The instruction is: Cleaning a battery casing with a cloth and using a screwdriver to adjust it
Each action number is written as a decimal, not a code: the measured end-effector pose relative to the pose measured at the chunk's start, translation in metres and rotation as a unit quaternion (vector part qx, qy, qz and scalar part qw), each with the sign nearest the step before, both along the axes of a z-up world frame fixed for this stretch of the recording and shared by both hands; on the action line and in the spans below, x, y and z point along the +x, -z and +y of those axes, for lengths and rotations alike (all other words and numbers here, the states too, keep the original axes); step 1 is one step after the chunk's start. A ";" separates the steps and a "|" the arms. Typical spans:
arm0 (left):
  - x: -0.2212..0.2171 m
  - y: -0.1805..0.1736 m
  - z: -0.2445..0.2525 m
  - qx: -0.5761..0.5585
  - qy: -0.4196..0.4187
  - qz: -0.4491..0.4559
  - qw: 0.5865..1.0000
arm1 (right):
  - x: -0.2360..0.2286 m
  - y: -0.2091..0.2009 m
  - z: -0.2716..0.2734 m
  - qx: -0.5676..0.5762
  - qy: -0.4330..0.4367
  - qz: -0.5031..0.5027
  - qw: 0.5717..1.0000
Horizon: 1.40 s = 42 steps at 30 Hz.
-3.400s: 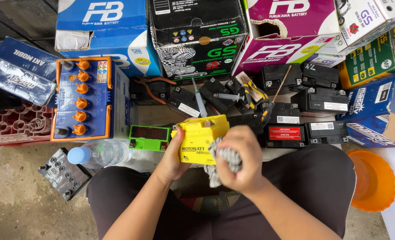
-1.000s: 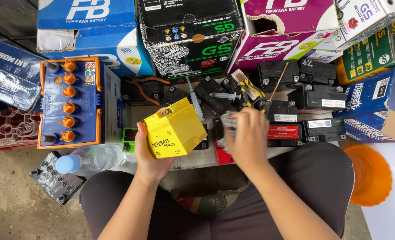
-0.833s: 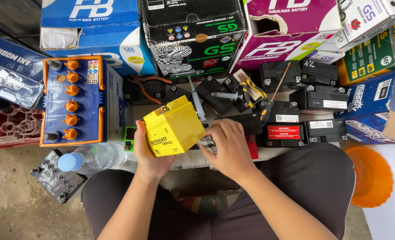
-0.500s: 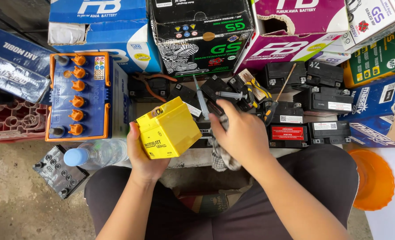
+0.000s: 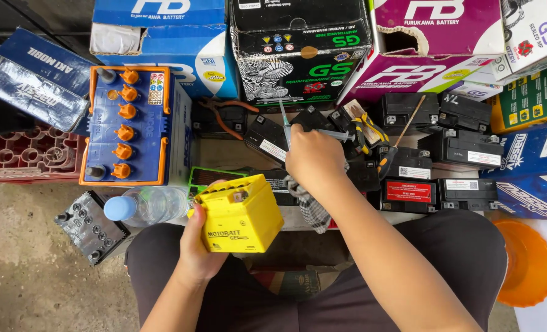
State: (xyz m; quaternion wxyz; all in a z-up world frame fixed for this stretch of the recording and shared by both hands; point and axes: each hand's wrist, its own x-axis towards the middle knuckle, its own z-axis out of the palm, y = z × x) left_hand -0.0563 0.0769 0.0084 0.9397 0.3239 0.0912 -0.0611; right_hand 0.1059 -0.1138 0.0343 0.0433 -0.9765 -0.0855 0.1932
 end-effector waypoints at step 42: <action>0.013 0.014 -0.029 0.030 -0.036 0.066 0.997 | -0.097 -0.029 -0.087 0.552 0.292 -0.041 0.780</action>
